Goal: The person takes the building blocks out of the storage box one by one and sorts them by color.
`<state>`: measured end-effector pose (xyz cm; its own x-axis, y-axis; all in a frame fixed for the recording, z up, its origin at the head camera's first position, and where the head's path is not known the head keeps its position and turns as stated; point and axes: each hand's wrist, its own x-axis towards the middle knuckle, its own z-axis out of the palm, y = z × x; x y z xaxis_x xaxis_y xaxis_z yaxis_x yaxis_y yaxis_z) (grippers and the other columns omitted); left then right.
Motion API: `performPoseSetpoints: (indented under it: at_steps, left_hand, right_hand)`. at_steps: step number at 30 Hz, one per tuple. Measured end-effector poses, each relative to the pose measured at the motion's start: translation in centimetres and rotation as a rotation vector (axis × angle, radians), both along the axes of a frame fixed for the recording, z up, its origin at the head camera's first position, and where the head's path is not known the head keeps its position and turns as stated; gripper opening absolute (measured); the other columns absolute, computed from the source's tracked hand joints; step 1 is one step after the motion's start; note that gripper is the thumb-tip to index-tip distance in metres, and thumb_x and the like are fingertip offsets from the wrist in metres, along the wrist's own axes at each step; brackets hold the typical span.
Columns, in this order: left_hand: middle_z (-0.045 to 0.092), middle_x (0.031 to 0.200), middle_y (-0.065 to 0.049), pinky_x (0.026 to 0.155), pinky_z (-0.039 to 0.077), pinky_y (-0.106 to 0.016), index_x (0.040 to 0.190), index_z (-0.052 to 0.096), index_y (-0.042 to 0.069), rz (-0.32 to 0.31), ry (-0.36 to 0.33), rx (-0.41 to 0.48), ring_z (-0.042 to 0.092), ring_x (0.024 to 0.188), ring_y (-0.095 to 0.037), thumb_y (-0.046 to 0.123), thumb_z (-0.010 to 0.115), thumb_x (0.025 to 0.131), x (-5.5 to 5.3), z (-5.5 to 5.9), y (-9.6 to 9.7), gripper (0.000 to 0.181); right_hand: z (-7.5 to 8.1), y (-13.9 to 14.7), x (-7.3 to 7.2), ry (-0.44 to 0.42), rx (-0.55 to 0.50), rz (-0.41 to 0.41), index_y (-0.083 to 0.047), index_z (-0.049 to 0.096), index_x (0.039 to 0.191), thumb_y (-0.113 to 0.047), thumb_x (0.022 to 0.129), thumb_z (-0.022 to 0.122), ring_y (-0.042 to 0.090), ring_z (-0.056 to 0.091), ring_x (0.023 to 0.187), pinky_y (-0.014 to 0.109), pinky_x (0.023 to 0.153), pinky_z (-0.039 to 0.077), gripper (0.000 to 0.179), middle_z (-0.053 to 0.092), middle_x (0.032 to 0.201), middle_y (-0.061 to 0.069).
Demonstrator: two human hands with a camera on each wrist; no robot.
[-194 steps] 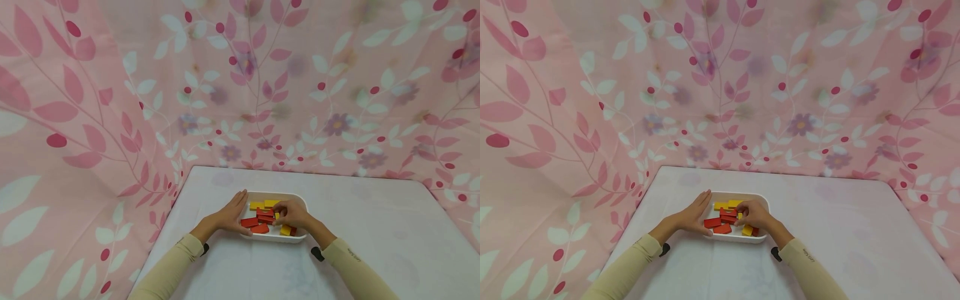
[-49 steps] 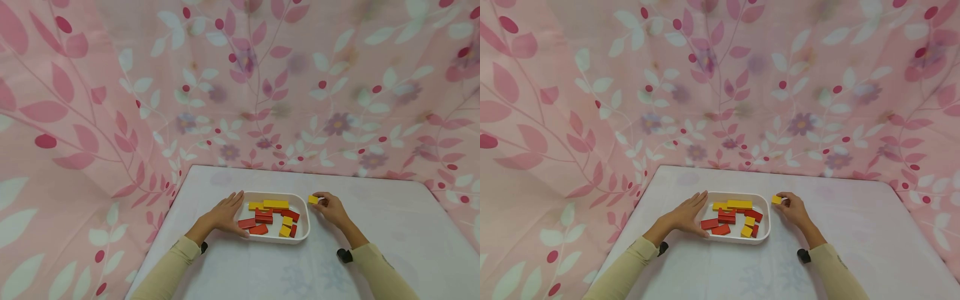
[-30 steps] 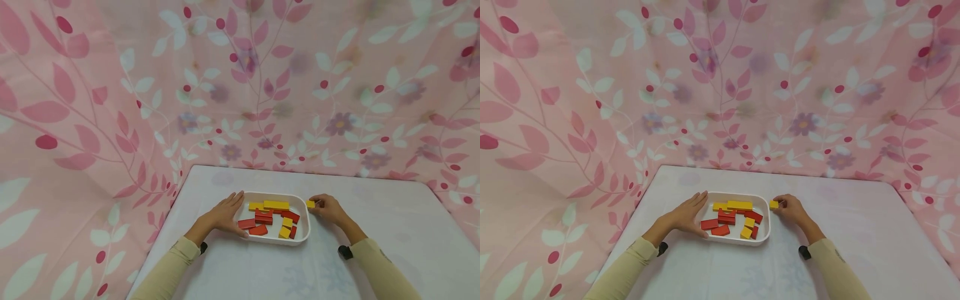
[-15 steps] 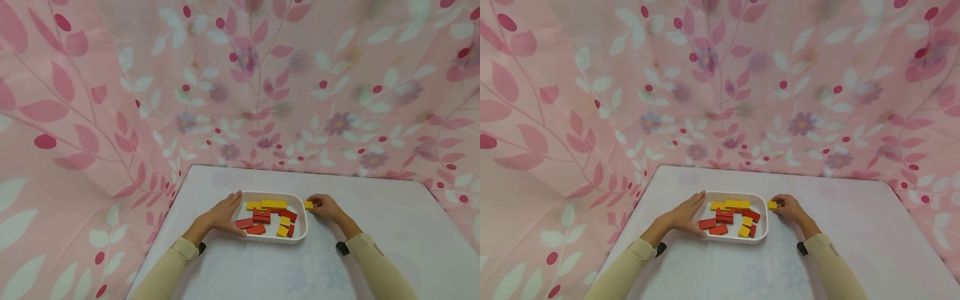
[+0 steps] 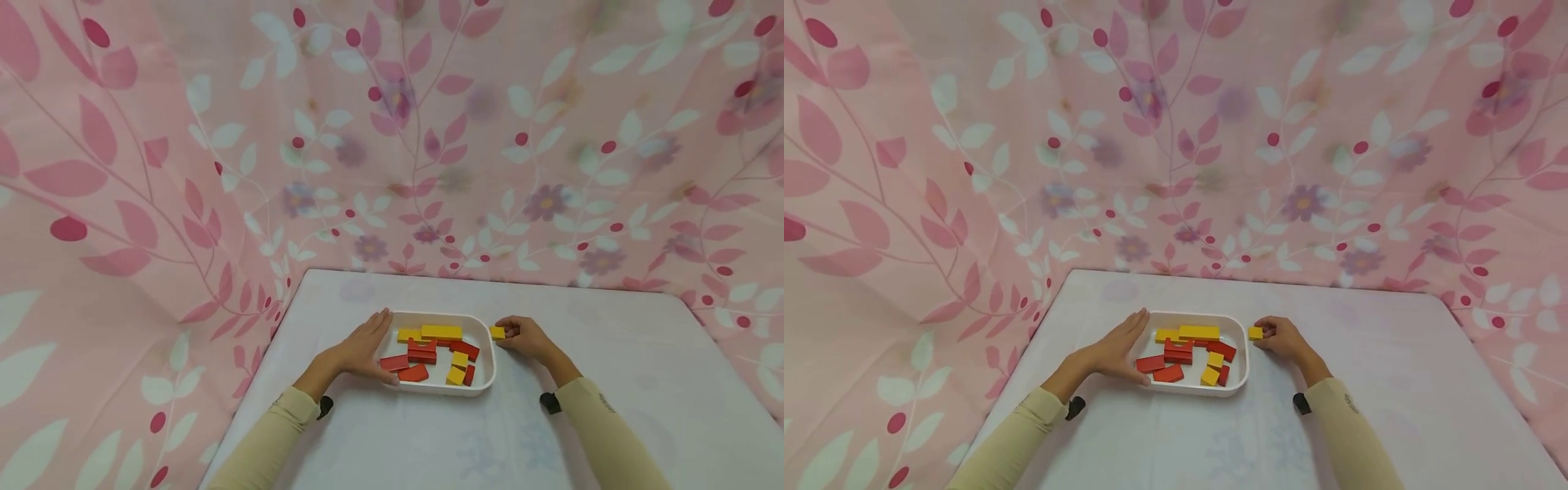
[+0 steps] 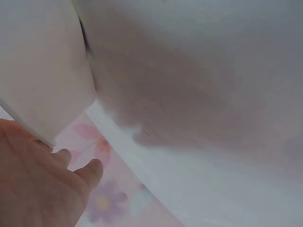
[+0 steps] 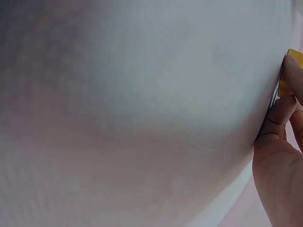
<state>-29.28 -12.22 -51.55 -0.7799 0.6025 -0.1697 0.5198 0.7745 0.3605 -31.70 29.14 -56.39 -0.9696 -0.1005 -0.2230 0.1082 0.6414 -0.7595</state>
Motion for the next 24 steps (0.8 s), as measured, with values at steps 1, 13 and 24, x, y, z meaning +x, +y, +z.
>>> performPoseSetpoints:
  at_steps: [1, 13, 24]
  left_hand:
    - [-0.005, 0.168, -0.007, 0.123, 0.016, -0.053, 0.159, -0.003, 0.012, -0.001, 0.012, 0.004, 0.0, 0.155, -0.028, 0.079, 0.072, 0.065, -0.1, 0.0, 0.0, 0.138]
    - [-0.009, 0.167, -0.013, 0.124, 0.013, -0.049, 0.159, -0.004, 0.007, -0.023, 0.004, 0.002, -0.005, 0.155, -0.03, 0.078, 0.073, 0.064, -0.2, -0.7, 0.6, 0.141]
    - [-0.01, 0.167, -0.009, 0.124, 0.014, -0.047, 0.159, -0.005, 0.011, 0.013, -0.024, 0.042, -0.006, 0.155, -0.026, 0.078, 0.073, 0.063, -0.3, -1.2, 0.8, 0.141]
  right_hand:
    - [-0.1, 0.0, 0.0, 0.0, 0.001, 0.002, -0.001, 0.062, 0.126, -0.013, 0.085, 0.078, 0.024, 0.051, 0.092, 0.026, 0.08, 0.051, 0.046, 0.06, 0.104, 0.011]
    - [-0.4, -0.2, -0.1, -0.018, 0.004, -0.014, 0.0, 0.062, 0.127, -0.012, 0.086, 0.077, 0.025, 0.052, 0.093, 0.025, 0.08, 0.053, 0.046, 0.062, 0.105, 0.012]
    - [0.1, -0.2, 0.2, -0.015, 0.013, -0.023, -0.001, 0.061, 0.129, -0.016, 0.084, 0.079, 0.026, 0.053, 0.095, 0.027, 0.083, 0.054, 0.05, 0.062, 0.108, 0.014]
